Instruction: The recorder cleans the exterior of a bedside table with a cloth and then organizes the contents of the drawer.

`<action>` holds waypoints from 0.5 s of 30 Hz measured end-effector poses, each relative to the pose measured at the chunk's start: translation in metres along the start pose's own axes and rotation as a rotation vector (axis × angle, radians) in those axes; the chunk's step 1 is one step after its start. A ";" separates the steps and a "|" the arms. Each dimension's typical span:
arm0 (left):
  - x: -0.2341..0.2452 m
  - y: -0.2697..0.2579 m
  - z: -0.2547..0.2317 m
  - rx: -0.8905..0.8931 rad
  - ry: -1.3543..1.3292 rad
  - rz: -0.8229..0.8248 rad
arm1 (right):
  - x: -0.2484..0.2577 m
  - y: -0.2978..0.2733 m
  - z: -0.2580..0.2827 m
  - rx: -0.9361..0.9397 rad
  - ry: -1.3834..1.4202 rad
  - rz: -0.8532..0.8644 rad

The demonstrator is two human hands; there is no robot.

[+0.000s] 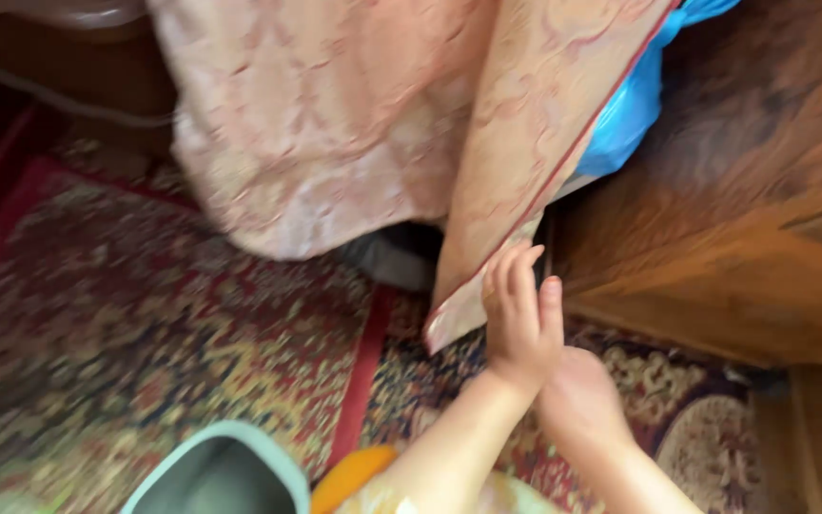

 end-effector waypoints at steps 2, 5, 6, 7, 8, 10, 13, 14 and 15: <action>0.013 -0.016 -0.003 0.015 0.013 0.027 | 0.008 -0.044 0.006 0.034 0.145 -0.153; 0.037 -0.035 -0.032 -0.043 0.038 0.075 | 0.009 -0.111 -0.007 -0.057 0.370 -0.414; 0.047 -0.043 -0.046 -0.102 0.065 0.100 | 0.004 -0.136 -0.018 -0.175 0.456 -0.502; 0.067 -0.049 -0.064 -0.112 0.070 0.099 | -0.001 -0.158 -0.020 -0.170 0.463 -0.509; 0.084 -0.054 -0.080 -0.115 0.064 0.177 | -0.005 -0.180 -0.025 -0.223 0.601 -0.553; 0.130 -0.060 -0.109 -0.129 0.067 0.255 | -0.021 -0.217 -0.033 -0.270 0.750 -0.600; 0.211 -0.065 -0.133 -0.192 0.220 0.429 | -0.044 -0.265 -0.039 -0.321 0.864 -0.609; 0.241 -0.063 -0.135 -0.299 0.407 0.370 | -0.041 -0.279 -0.033 -0.196 1.114 -0.664; 0.271 -0.061 -0.137 -0.405 0.593 0.305 | -0.038 -0.292 -0.026 -0.060 1.360 -0.713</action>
Point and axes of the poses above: each hand's wrist, its own y-axis towards the middle knuckle, its own x-axis out of the back of the hand, z = x × y, the point moved 5 cm from there along y, towards the middle knuckle, and after that the axes turned 9 degrees about y, right-handed, at the moved point
